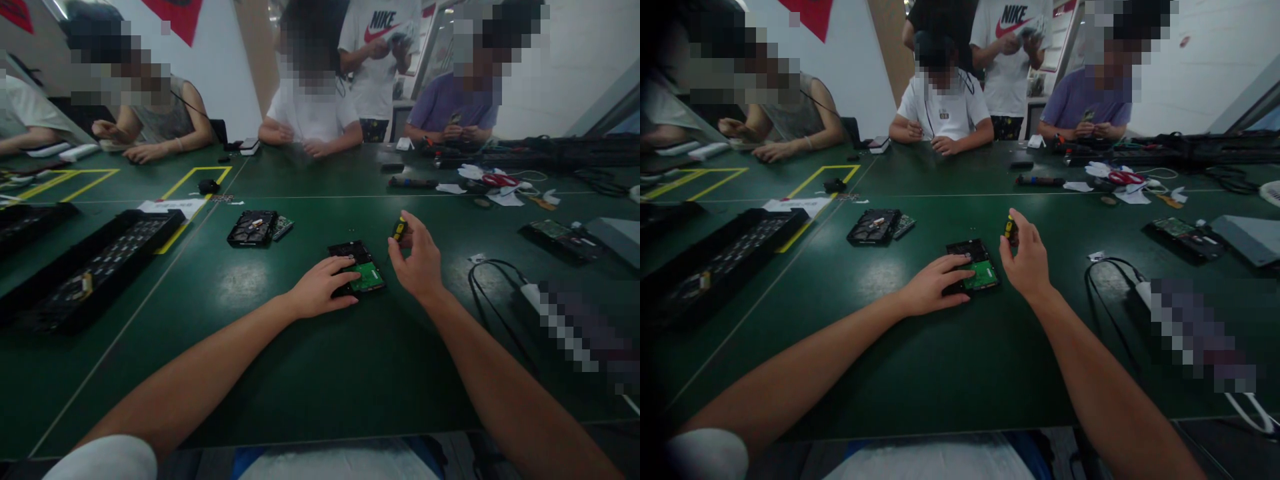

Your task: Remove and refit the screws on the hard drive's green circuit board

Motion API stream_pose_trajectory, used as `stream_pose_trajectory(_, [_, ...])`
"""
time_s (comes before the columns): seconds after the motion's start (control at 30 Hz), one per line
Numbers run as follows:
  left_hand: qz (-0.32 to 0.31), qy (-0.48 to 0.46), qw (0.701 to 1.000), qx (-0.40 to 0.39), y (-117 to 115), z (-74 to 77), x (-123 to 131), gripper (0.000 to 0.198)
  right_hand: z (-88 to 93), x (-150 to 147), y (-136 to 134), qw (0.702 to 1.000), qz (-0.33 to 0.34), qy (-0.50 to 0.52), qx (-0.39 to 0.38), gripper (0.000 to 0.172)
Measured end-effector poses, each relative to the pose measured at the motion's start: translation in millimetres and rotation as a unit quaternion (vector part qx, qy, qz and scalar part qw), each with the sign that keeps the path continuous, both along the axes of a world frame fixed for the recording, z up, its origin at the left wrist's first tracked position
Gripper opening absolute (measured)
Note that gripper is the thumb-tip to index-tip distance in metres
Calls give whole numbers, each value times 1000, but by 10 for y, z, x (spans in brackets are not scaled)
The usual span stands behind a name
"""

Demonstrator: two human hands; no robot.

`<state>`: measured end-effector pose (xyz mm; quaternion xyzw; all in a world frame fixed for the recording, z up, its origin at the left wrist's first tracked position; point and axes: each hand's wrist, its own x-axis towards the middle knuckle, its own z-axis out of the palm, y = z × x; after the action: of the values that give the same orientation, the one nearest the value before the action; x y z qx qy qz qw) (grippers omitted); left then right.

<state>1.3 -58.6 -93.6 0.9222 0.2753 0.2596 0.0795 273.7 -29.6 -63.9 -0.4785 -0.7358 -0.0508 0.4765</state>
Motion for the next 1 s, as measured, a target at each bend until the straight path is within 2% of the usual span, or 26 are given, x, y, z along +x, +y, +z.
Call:
stream_pose_trajectory(0.3, [0,7,1000,3,-11,22,2,53,-35,12,26,1000,10,21,-11,74])
stream_pose_trajectory(0.53, [-2,6,1000,5,2,1,-1,55,2,-23,-17,997,15,58,58,67])
stream_pose_trajectory(0.7, [-5,6,1000,13,2,7,5,54,17,-135,-91,988,57,115,83,73])
stream_pose_trajectory(0.9, [-17,20,1000,5,-41,42,6,68,-19,-238,-160,988,107,91,60,76])
stream_pose_trajectory(1.0, [-18,19,1000,-3,-36,46,5,62,-41,-237,-156,988,116,89,46,76])
